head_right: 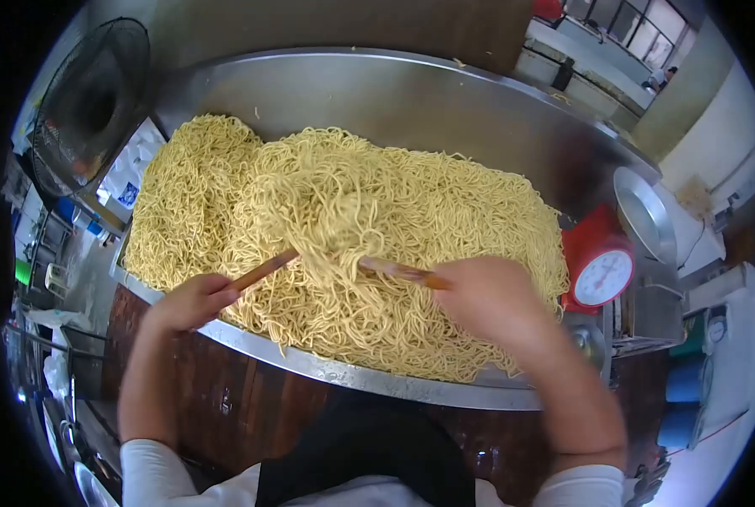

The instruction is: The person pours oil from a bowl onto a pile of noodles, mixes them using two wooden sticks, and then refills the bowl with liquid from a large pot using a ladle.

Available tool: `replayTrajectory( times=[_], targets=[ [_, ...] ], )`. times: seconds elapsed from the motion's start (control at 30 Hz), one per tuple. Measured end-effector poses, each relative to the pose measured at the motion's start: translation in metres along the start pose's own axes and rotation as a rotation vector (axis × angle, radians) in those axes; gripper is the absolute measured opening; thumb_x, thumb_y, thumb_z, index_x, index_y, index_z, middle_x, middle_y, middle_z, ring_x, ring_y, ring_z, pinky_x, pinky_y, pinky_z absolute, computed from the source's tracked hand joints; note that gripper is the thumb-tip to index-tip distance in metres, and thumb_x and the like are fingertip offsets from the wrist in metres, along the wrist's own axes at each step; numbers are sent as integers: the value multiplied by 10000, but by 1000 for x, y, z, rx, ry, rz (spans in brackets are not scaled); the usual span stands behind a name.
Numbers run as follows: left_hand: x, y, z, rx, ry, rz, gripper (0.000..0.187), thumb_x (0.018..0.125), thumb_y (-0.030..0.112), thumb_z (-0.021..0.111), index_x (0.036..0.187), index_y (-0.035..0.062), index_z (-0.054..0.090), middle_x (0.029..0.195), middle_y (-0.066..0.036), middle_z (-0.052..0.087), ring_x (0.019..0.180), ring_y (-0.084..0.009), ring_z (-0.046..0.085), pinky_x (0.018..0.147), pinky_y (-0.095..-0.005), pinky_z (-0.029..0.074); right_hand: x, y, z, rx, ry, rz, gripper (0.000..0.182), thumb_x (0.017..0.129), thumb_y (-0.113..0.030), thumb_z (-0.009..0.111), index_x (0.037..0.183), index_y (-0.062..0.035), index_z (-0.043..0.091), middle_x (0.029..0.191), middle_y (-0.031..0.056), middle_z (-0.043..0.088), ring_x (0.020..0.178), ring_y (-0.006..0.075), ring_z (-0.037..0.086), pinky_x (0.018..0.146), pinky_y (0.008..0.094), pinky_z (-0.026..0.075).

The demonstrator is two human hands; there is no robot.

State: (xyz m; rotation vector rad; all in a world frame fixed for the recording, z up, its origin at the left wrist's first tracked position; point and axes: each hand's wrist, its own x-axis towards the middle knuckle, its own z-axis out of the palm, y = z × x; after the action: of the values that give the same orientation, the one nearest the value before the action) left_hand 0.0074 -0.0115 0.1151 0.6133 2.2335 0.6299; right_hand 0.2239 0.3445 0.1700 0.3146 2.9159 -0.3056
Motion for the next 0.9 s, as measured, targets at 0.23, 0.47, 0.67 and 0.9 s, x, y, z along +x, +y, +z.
replayTrajectory(
  times=[0.23, 0.47, 0.67, 0.9],
  targets=[
    [-118, -119, -26, 42, -164, -547, 342, 942, 340, 619, 965, 1, 662, 680, -74, 626, 608, -161, 615, 570, -333, 509, -140, 75, -107, 321, -132, 194, 310, 804, -272, 759, 1086, -143, 757, 716, 132, 690, 597, 305, 663, 576, 375, 505],
    [73, -53, 15, 550, 337, -251, 357, 937, 325, 529, 1071, 25, 669, 1029, -220, 696, 994, -388, 668, 845, -499, 516, 66, -91, 76, -71, -67, -74, 235, 917, -300, 559, 1075, -176, 682, 861, 122, 691, 781, 345, 671, 693, 474, 510],
    [-49, -83, -72, 353, 100, -341, 352, 911, 337, 589, 996, 16, 707, 876, -188, 703, 817, -335, 684, 744, -450, 518, 7, 14, 46, 308, -171, 23, 325, 894, -355, 666, 1142, -145, 689, 897, 142, 702, 795, 322, 677, 711, 401, 515],
    [-66, -60, -77, 352, 359, -176, 316, 922, 305, 581, 1023, 22, 680, 803, -166, 680, 767, -316, 672, 719, -422, 511, -131, 86, -69, 253, -43, 373, 283, 800, -140, 727, 1061, -30, 726, 743, 121, 680, 648, 165, 620, 658, 300, 480]
  ],
)
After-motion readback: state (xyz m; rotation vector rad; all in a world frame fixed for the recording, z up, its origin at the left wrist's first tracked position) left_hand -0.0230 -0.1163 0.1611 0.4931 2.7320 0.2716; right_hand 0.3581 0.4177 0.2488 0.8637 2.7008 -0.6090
